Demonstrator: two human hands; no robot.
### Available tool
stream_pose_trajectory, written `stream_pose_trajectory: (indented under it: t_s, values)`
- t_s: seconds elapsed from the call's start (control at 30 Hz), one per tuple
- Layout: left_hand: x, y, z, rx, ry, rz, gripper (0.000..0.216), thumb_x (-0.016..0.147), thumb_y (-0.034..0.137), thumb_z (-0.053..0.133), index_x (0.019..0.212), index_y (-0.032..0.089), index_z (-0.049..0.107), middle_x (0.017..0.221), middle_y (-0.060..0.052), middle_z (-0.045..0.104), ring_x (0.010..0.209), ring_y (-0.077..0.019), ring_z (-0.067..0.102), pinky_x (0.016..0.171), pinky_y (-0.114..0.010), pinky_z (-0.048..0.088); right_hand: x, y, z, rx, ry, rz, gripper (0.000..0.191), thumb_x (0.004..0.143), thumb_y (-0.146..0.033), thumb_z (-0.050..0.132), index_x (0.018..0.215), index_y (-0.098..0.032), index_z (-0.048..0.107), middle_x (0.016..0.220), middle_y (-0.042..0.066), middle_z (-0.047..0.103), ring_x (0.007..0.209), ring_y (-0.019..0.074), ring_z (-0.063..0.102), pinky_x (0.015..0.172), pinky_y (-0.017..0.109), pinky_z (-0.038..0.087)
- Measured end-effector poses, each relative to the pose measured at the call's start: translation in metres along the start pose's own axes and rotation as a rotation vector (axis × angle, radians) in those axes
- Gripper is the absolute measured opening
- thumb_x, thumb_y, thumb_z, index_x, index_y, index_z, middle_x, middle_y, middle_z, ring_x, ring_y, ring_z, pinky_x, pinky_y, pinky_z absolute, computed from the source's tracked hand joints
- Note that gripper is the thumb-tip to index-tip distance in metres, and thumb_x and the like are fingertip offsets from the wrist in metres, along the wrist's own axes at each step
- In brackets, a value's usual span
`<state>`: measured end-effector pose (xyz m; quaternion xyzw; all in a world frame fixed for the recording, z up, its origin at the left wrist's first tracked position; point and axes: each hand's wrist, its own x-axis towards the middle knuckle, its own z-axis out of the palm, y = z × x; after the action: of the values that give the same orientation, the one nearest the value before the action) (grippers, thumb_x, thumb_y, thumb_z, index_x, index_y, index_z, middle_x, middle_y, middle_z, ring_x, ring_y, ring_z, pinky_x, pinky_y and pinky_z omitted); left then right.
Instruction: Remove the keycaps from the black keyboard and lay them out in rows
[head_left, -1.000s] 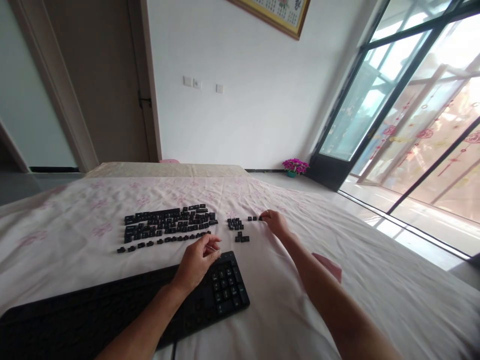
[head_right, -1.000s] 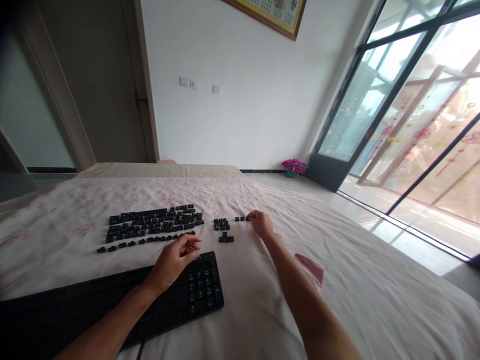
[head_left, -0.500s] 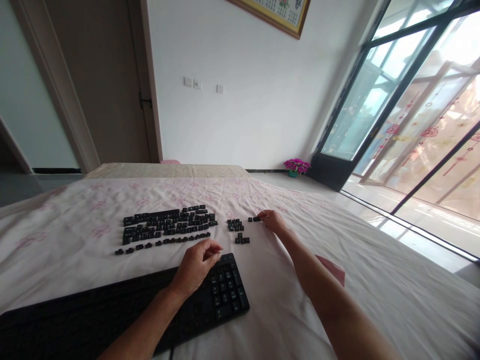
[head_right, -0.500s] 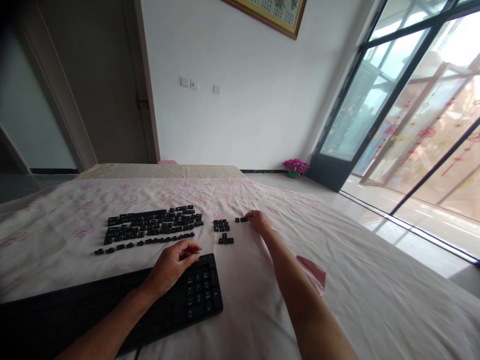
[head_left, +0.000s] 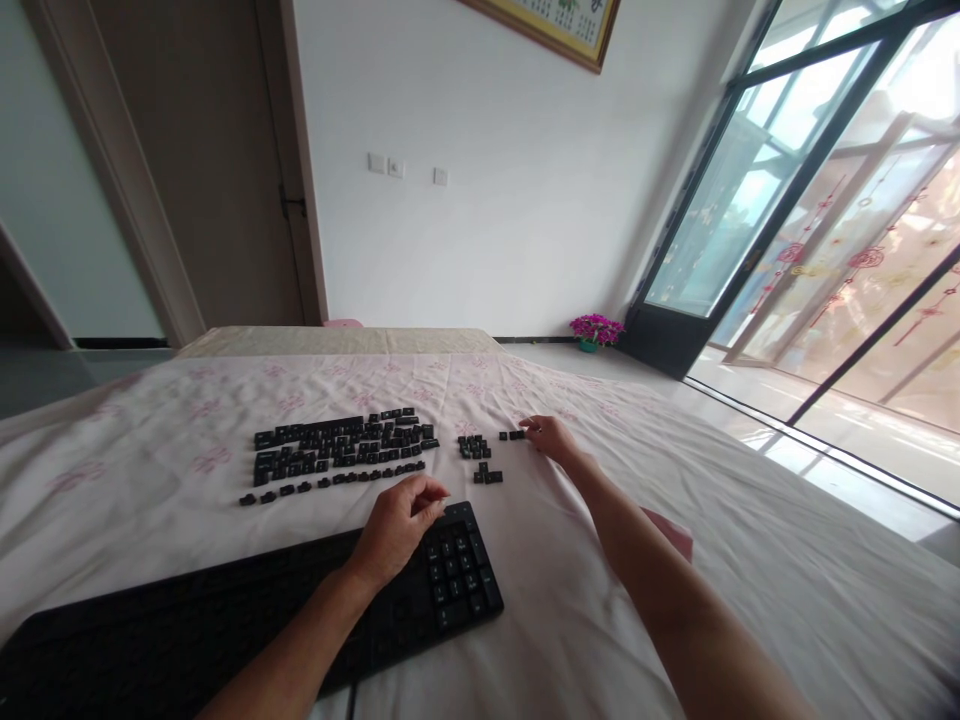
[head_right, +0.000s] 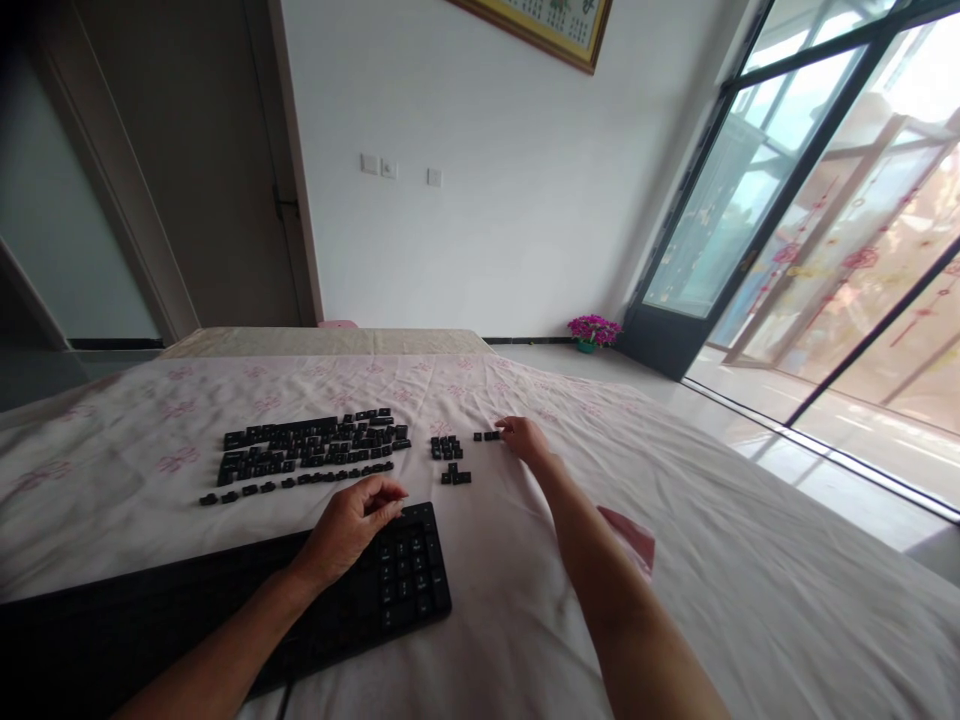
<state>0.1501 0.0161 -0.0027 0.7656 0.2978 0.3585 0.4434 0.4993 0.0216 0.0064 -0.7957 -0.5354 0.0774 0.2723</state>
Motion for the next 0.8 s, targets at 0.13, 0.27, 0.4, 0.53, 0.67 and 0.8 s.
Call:
stream_pose_trajectory:
  t_s: [0.13, 0.27, 0.4, 0.53, 0.67, 0.8]
  values:
    - [0.000, 0.001, -0.001, -0.035, -0.013, 0.003, 0.014, 0.081, 0.022, 0.056, 0.090, 0.018, 0.066, 0.084, -0.002, 0.069, 0.076, -0.0166, 0.066, 0.075, -0.028, 0.051, -0.012, -0.025, -0.009, 0.084, 0.004, -0.028, 0.041, 0.092, -0.038, 0.042, 0.095, -0.011, 0.072, 0.084, 0.011, 0.070, 0.073, 0.0182, 0.062, 0.067, 0.027, 0.044]
    - [-0.001, 0.001, 0.000, 0.008, -0.006, 0.029, 0.014, 0.081, 0.022, 0.056, 0.089, 0.019, 0.066, 0.084, -0.002, 0.069, 0.077, -0.0166, 0.065, 0.074, -0.027, 0.050, -0.045, -0.070, -0.020, 0.216, -0.116, -0.305, 0.057, 0.097, -0.047, 0.026, 0.090, -0.017, 0.073, 0.093, 0.007, 0.069, 0.086, 0.0177, 0.062, 0.077, 0.027, 0.045]
    - [-0.003, 0.002, 0.000, 0.086, -0.033, 0.063, 0.012, 0.081, 0.020, 0.057, 0.086, 0.020, 0.067, 0.083, -0.001, 0.067, 0.078, -0.0162, 0.063, 0.074, -0.026, 0.048, -0.093, -0.107, -0.020, 0.357, -0.175, -0.451, 0.048, 0.096, -0.046, 0.034, 0.089, -0.018, 0.073, 0.075, 0.003, 0.066, 0.071, 0.0136, 0.057, 0.069, 0.025, 0.044]
    - [-0.004, 0.004, 0.001, 0.117, -0.084, 0.089, 0.012, 0.081, 0.018, 0.057, 0.086, 0.020, 0.067, 0.085, -0.001, 0.067, 0.081, -0.0159, 0.062, 0.075, -0.026, 0.046, -0.124, -0.118, -0.002, 0.630, -0.271, -0.372, 0.033, 0.088, -0.041, 0.051, 0.090, -0.014, 0.071, 0.072, 0.003, 0.065, 0.059, 0.0105, 0.053, 0.055, 0.021, 0.041]
    - [-0.004, 0.006, 0.000, 0.153, -0.120, 0.125, 0.014, 0.081, 0.018, 0.057, 0.086, 0.022, 0.069, 0.086, 0.000, 0.066, 0.082, -0.0154, 0.061, 0.076, -0.025, 0.045, -0.130, -0.115, 0.013, 0.738, -0.362, -0.349, 0.028, 0.085, -0.039, 0.056, 0.084, -0.014, 0.070, 0.073, 0.004, 0.066, 0.053, 0.0083, 0.050, 0.046, 0.019, 0.039]
    - [-0.003, 0.005, 0.000, 0.199, -0.174, 0.131, 0.017, 0.081, 0.019, 0.059, 0.090, 0.025, 0.071, 0.088, 0.001, 0.067, 0.083, -0.0152, 0.061, 0.076, -0.024, 0.044, -0.129, -0.119, 0.011, 0.671, -0.401, -0.416, 0.029, 0.085, -0.039, 0.058, 0.080, -0.014, 0.072, 0.073, 0.005, 0.067, 0.054, 0.0087, 0.052, 0.044, 0.018, 0.039]
